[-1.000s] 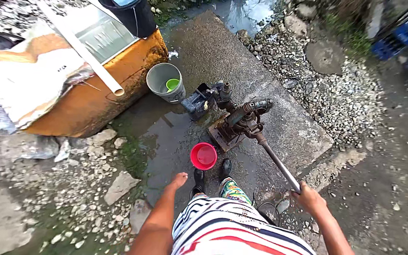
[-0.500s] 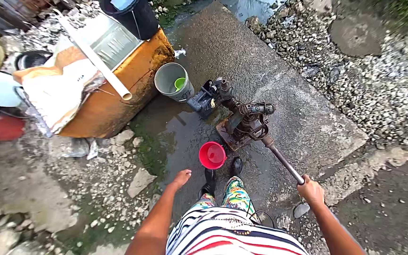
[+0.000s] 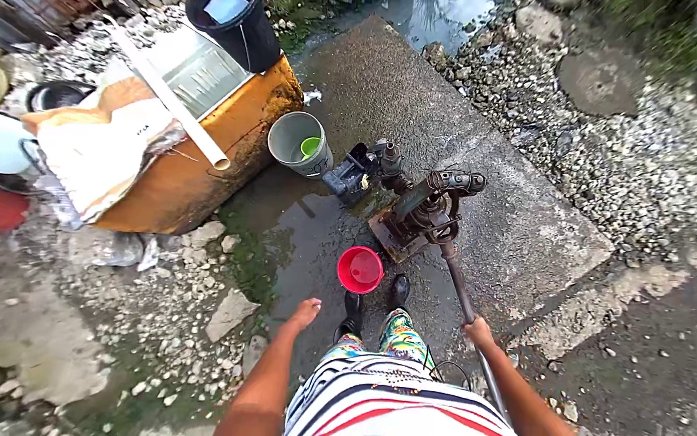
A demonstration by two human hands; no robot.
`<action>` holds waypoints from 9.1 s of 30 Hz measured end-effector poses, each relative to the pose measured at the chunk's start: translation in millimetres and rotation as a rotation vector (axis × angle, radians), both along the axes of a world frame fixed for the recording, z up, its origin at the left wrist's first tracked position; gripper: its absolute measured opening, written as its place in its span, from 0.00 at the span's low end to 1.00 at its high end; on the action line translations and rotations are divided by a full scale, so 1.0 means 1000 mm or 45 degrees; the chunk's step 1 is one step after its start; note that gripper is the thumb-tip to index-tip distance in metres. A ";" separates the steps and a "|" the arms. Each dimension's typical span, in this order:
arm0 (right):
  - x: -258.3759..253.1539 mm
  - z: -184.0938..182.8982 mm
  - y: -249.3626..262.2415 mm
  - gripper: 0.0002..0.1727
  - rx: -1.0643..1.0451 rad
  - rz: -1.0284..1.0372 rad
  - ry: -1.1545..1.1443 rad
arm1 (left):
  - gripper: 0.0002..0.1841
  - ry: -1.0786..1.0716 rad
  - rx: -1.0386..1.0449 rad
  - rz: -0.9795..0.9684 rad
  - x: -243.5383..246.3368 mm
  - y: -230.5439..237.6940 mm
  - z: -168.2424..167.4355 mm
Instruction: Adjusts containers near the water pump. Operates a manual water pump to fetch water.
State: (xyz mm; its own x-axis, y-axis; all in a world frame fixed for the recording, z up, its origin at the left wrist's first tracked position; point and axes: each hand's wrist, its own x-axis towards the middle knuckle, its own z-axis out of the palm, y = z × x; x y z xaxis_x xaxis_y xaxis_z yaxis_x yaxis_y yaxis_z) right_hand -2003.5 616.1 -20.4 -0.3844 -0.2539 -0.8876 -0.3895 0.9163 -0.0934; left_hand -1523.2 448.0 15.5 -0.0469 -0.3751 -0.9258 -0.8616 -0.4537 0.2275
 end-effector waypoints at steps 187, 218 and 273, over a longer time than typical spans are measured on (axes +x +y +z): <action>0.007 0.015 0.005 0.22 0.026 0.044 0.054 | 0.21 -0.018 0.014 0.026 0.014 -0.004 -0.009; -0.057 -0.031 -0.047 0.24 0.091 0.063 0.183 | 0.21 -0.003 -0.010 -0.007 0.001 -0.007 0.002; 0.029 0.262 -0.047 0.27 0.190 0.444 0.411 | 0.21 0.102 0.061 -0.067 -0.019 -0.009 -0.030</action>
